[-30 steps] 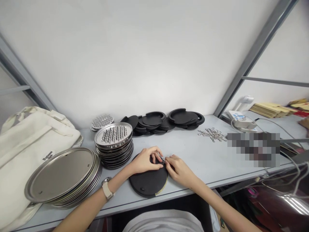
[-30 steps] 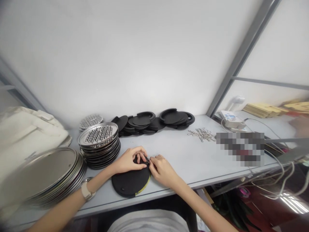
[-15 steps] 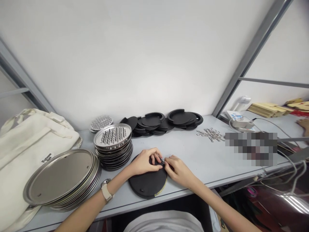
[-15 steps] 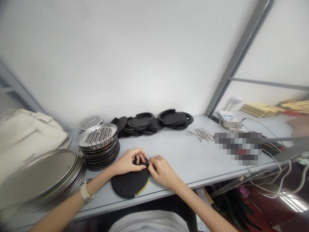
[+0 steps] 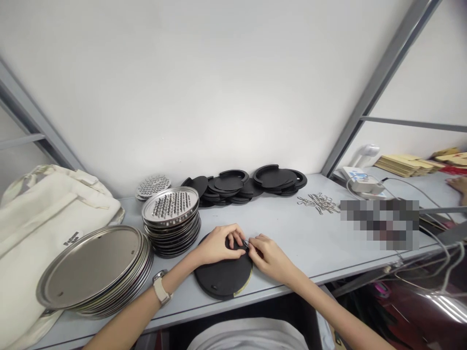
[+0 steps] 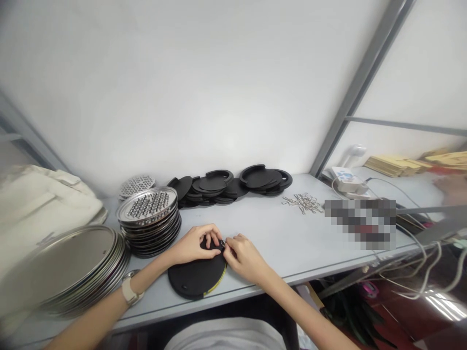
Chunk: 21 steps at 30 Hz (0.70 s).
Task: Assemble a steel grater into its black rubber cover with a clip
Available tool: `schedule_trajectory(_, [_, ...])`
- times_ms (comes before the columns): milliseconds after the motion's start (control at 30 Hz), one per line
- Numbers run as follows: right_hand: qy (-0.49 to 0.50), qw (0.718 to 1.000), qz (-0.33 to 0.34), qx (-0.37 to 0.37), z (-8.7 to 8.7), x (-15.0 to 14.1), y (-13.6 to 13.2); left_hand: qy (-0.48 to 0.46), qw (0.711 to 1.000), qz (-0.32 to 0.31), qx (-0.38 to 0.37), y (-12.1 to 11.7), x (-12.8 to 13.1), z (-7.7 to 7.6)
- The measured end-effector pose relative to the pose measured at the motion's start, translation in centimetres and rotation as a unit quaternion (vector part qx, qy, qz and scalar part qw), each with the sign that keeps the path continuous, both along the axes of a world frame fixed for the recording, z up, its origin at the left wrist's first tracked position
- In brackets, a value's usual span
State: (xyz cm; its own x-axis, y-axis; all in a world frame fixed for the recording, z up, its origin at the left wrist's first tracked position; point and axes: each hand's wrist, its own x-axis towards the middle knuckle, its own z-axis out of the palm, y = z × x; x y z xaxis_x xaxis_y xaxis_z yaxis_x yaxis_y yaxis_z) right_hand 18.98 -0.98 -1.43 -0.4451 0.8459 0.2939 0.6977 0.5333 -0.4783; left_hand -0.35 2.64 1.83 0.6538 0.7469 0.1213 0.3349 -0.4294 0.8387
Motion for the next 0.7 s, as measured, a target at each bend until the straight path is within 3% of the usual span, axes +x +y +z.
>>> schedule_trajectory(700, [-0.007,1.0,0.001,-0.004,0.19,-0.02,-0.02,0.007,1.0,0.003,0.007,-0.08,0.05,0.1])
